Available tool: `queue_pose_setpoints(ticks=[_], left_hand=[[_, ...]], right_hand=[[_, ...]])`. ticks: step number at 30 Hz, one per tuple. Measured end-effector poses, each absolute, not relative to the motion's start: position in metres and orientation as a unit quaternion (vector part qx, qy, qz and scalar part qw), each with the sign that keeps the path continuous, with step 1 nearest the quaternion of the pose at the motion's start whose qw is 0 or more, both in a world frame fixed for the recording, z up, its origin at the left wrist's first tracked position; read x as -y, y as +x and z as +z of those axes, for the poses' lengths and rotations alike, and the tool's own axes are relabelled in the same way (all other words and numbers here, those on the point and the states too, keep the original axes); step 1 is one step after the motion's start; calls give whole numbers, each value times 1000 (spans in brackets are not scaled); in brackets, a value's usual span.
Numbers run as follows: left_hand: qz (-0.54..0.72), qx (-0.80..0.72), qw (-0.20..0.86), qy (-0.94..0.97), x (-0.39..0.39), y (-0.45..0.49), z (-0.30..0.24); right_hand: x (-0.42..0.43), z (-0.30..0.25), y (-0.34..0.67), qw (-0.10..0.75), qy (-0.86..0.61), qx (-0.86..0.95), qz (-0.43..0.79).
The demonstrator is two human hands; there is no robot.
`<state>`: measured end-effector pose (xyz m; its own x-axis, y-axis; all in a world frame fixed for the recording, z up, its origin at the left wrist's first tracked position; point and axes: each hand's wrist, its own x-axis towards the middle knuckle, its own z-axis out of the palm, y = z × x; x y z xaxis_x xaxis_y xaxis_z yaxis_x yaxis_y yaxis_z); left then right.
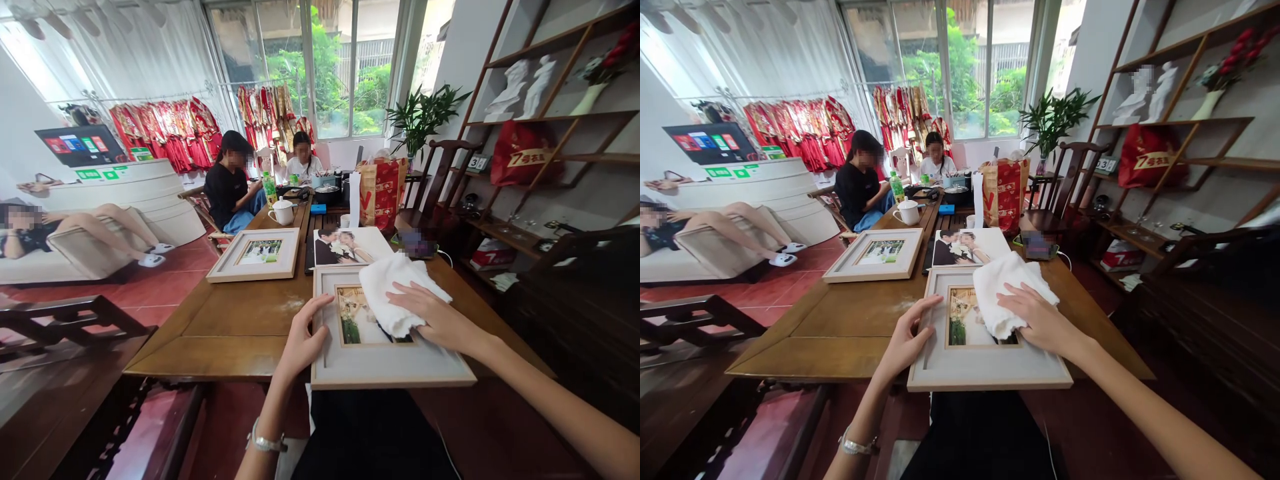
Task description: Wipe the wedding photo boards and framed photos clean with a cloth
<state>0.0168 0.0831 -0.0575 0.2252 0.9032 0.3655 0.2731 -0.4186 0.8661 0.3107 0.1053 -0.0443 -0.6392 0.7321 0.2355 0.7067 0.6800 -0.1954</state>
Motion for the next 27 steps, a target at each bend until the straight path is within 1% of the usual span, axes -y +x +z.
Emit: queue_pose_setpoints(ticks=[3,7,10,14,16,19,21,23,27], left_hand=[[466,-403,343,709,-81,18,-57],[442,-395,332,734,-80,18,-56],[426,-381,329,752,-80,17,-56],[410,-385,330,758,-80,16,-59],[403,-389,332,759,-80,15,-61],[388,-385,336,767,-80,14,-62],[378,-385,339,771,-80,13,-62],[372,-390,340,771,-81,12,-63],[368,-393,333,774,-82,12,-64]], right_hand=[[-89,-41,309,150,-373,913,66],[-65,-34,313,131,-352,924,71],[-47,-26,323,115,-378,918,43],[-42,-10,338,97,-430,897,-31],[-55,-2,341,111,-446,885,-70],[-88,5,340,164,-475,854,-132],[-113,2,335,187,-482,842,-151],[-135,-5,328,187,-470,853,-126],[-146,-27,308,153,-442,884,0]])
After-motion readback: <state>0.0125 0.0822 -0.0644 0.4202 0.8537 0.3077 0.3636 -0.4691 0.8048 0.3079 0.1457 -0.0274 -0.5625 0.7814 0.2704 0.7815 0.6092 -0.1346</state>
